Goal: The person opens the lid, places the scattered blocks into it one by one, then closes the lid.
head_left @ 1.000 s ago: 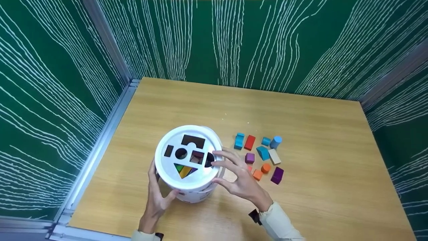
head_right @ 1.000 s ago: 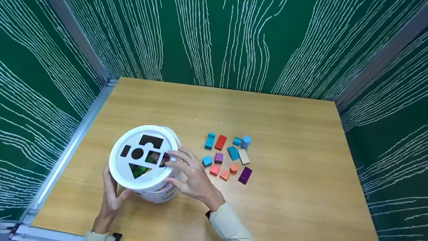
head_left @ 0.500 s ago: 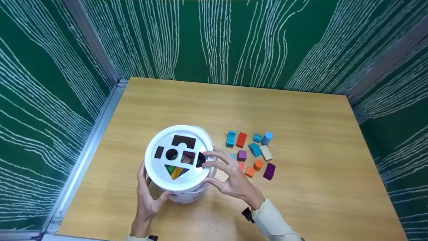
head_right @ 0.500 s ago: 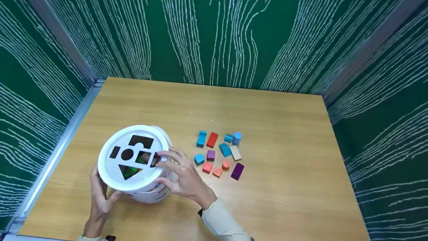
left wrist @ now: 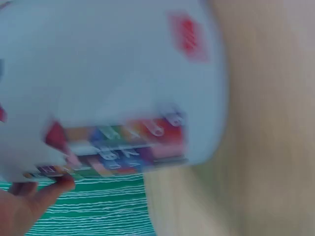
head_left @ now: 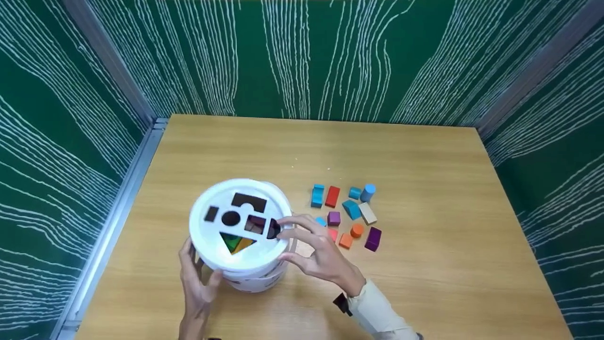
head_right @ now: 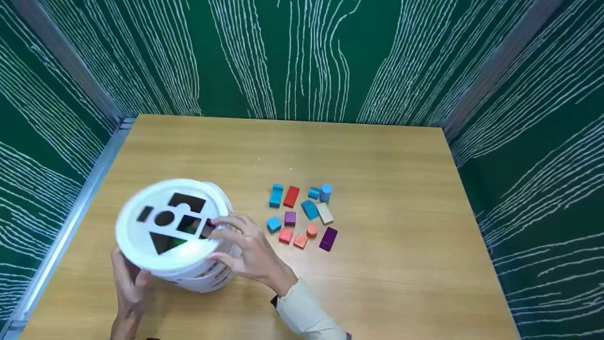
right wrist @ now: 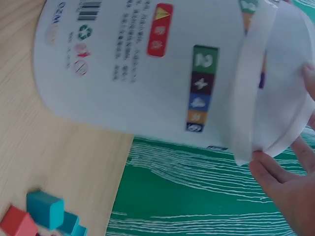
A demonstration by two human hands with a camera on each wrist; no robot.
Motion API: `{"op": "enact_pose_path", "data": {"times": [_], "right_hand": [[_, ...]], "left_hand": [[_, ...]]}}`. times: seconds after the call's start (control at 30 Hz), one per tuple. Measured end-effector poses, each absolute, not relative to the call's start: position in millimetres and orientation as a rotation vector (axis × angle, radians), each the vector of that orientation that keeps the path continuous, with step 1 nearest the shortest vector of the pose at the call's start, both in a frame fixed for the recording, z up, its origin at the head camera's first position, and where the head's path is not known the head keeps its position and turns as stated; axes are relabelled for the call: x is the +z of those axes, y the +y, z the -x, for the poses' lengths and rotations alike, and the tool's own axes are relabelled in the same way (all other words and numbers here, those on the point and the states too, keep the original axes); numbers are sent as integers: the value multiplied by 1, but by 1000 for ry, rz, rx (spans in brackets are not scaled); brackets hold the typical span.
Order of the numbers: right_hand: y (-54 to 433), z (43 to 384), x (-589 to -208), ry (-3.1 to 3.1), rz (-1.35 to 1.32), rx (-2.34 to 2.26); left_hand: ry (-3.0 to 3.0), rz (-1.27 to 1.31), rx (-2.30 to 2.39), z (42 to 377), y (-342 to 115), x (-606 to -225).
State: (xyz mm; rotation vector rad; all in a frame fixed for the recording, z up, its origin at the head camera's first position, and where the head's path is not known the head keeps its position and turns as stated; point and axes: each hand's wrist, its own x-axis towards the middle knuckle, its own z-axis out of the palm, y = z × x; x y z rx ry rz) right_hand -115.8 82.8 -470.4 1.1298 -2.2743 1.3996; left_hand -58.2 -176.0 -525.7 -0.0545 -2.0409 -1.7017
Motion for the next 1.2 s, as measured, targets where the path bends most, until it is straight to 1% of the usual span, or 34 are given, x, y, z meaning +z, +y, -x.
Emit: {"op": "enact_pose_path", "data": {"times": [0.4, 0.53, 0.7, 0.8, 1.0, 1.2], "right_hand": [[88, 113, -462, -2370, -1179, 1274], [91, 114, -457, -2372, -1212, 1167], [90, 115, -448, -2280, -1324, 1073], [89, 115, -443, -2255, -1383, 1059], [90, 116, -433, -2193, -1385, 1142], [100, 118, -424, -2015, -1319, 1287]], "left_hand": [[-2054, -66, -1702, 56, -164, -523], [-2038, -17, -1704, 57, -164, -524], [-1992, 113, -1690, 58, -167, -525], [-1994, 125, -1688, 58, -168, -525], [-1992, 100, -1719, 56, -169, -524], [-1985, 84, -1758, 57, -167, -521]]}}
